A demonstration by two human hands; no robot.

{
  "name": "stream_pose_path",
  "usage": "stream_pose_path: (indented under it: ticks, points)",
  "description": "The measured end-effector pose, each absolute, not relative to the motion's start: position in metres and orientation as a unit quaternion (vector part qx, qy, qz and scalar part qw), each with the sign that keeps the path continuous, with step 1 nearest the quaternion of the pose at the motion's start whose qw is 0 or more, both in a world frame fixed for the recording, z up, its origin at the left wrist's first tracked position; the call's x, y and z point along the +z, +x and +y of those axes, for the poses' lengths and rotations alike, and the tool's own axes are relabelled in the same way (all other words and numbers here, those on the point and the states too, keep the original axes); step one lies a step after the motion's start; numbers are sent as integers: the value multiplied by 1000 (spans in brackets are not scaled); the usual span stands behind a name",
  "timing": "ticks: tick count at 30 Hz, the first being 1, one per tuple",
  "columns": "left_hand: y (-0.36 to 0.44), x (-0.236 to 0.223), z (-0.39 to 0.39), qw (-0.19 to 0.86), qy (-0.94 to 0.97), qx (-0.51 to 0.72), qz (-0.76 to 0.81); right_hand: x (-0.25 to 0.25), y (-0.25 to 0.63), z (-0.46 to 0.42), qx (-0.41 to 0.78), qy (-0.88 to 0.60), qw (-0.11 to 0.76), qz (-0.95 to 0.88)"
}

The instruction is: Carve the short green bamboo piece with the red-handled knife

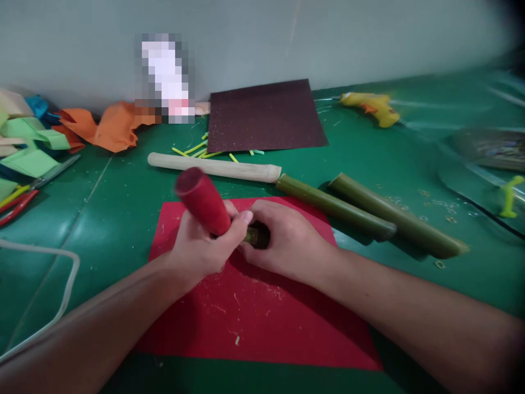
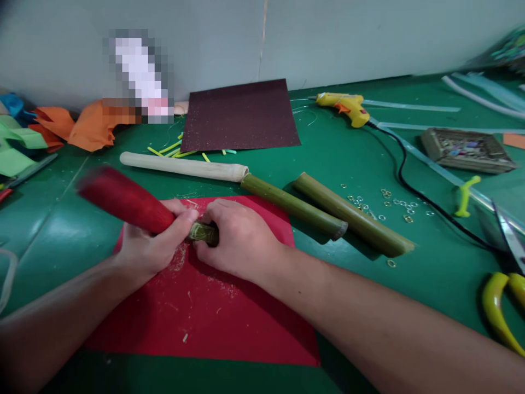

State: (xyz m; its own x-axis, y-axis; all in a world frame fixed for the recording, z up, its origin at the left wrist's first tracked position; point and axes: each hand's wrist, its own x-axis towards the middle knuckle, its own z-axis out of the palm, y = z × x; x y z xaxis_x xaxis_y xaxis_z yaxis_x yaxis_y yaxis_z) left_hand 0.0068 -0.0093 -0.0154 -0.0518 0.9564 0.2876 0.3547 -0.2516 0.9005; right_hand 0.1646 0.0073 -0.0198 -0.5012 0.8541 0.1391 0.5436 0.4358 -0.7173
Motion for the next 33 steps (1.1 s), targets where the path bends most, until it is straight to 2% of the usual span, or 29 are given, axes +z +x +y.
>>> stream_pose_path:
  ticks: [4,17,22,24,29,33]
  points:
    - [9,-10,-6,330,566,527,541,-20,164,7,309,-450,237,-804]
    - [3,-14,-10,350,656,422,519,-19,165,6,320,-431,253,-805]
    - [9,-13,-11,298,598,487,562,-19,164,6,312,-433,245,-810]
    - [10,-10,-10,311,572,499,572,-20,164,6,310,-438,234,-811]
    - [8,-6,-8,346,582,483,555,-21,165,7,321,-442,228,-806]
    - [5,-12,-11,318,615,463,553,-21,166,8,318,-432,249,-806]
